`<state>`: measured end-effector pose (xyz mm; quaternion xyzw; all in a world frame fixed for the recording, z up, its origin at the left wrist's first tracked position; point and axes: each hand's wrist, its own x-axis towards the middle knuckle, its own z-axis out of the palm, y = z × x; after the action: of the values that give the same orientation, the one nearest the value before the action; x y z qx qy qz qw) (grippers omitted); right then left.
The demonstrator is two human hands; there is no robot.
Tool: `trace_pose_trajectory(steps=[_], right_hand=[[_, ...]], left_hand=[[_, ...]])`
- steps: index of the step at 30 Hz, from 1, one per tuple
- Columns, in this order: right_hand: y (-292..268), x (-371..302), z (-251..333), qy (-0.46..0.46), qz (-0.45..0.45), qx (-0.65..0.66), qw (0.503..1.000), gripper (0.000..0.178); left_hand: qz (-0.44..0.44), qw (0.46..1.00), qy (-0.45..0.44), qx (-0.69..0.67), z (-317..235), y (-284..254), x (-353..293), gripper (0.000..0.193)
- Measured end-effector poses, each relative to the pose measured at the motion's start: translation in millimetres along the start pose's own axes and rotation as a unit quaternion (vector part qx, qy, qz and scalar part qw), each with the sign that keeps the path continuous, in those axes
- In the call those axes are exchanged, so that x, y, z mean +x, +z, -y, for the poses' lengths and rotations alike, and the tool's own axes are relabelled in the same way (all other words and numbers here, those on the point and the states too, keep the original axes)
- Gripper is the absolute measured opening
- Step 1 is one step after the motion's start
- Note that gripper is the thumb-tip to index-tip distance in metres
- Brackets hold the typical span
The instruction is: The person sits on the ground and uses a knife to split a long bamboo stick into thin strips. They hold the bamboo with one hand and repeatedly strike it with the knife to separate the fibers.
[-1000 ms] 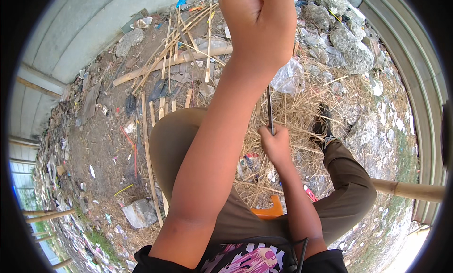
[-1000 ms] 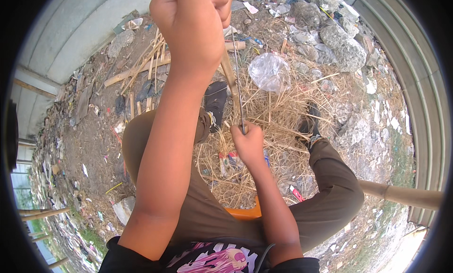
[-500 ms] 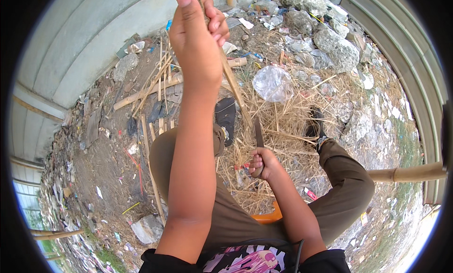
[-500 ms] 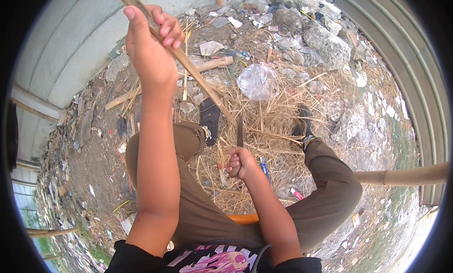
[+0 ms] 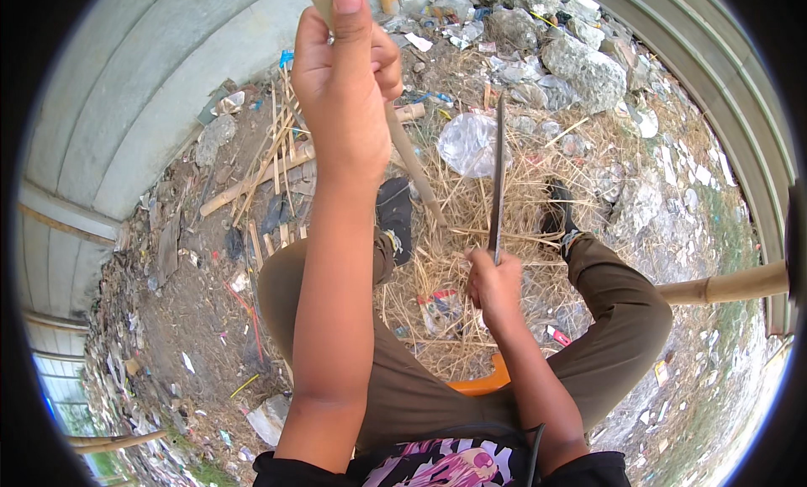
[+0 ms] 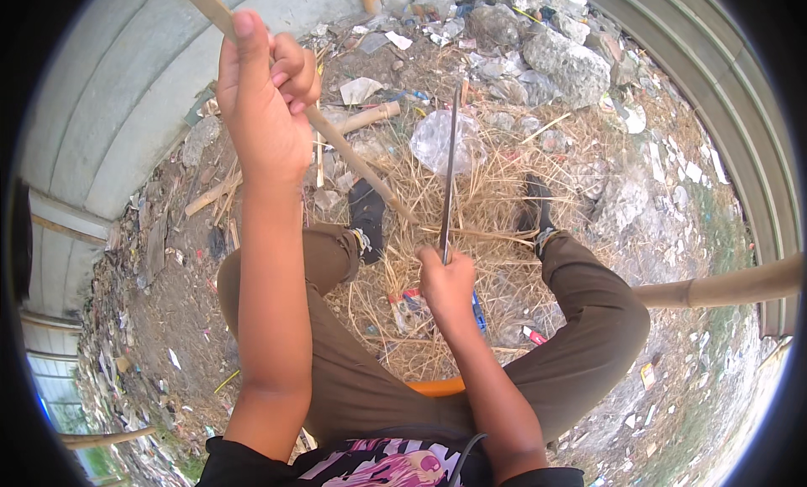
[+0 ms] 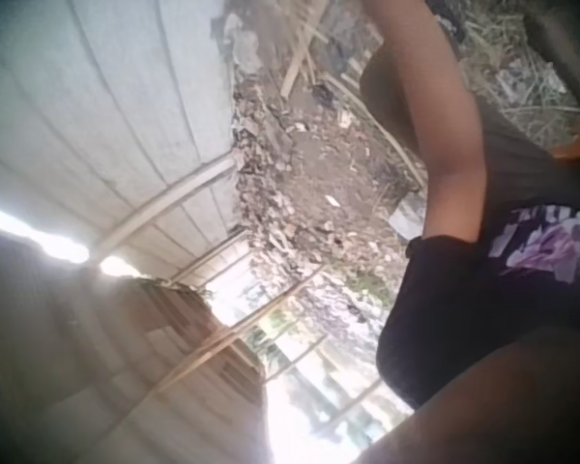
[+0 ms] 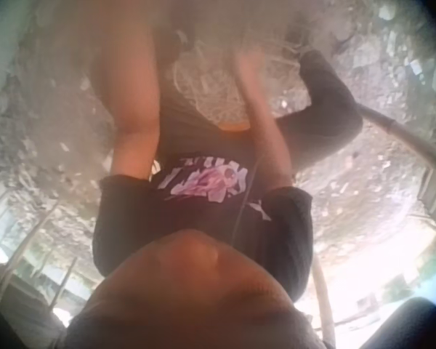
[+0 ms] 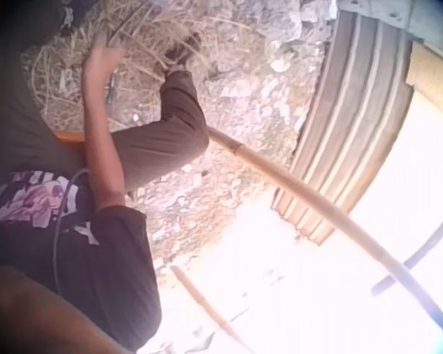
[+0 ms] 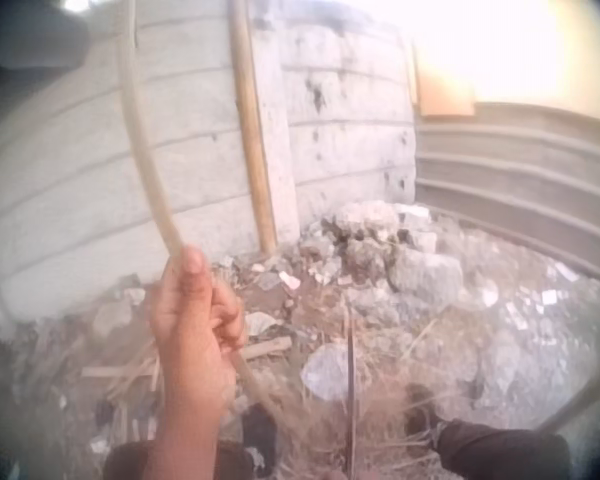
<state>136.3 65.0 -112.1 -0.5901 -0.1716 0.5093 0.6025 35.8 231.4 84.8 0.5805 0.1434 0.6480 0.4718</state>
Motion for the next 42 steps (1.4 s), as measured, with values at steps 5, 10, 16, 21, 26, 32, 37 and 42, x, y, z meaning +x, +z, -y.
trace_pose_trajectory(steps=[5,10,16,21,26,32,37,42], right_hand=[[17.4,2.5,19.2,-0.175,0.06,0.098,0.978,0.037],[18.6,23.2,-93.4,0.255,0.061,0.031,0.965,0.025],[4.1,47.5,-58.7,-0.106,-0.017,-0.123,0.987,0.028],[18.4,26.7,-54.1,0.095,0.06,0.051,0.992,0.031],[2.0,39.8,-73.9,0.283,0.07,0.062,0.954,0.029],[24.9,23.3,-4.8,-0.203,-0.02,0.112,0.973,0.031],[17.3,30.5,-63.9,0.262,0.104,0.123,0.952,0.021],[25.5,28.0,-0.2,-0.06,0.022,0.02,0.998,0.025]], left_hand=[[-0.095,0.994,0.046,-0.012,21.7,16.1,-7.4,0.052],[-0.086,0.989,0.104,0.053,30.8,37.0,-12.1,0.053],[-0.104,0.984,0.113,0.087,38.5,39.5,-7.4,0.055],[-0.09,0.982,0.124,0.107,30.1,51.8,-13.2,0.054],[-0.099,0.989,0.079,0.079,26.8,40.6,-7.3,0.059],[-0.144,0.967,0.164,0.13,37.4,39.0,-5.6,0.056],[-0.172,0.974,0.096,0.112,26.5,25.6,-5.2,0.058],[-0.206,0.958,0.136,0.144,30.5,2.3,0.9,0.059]])
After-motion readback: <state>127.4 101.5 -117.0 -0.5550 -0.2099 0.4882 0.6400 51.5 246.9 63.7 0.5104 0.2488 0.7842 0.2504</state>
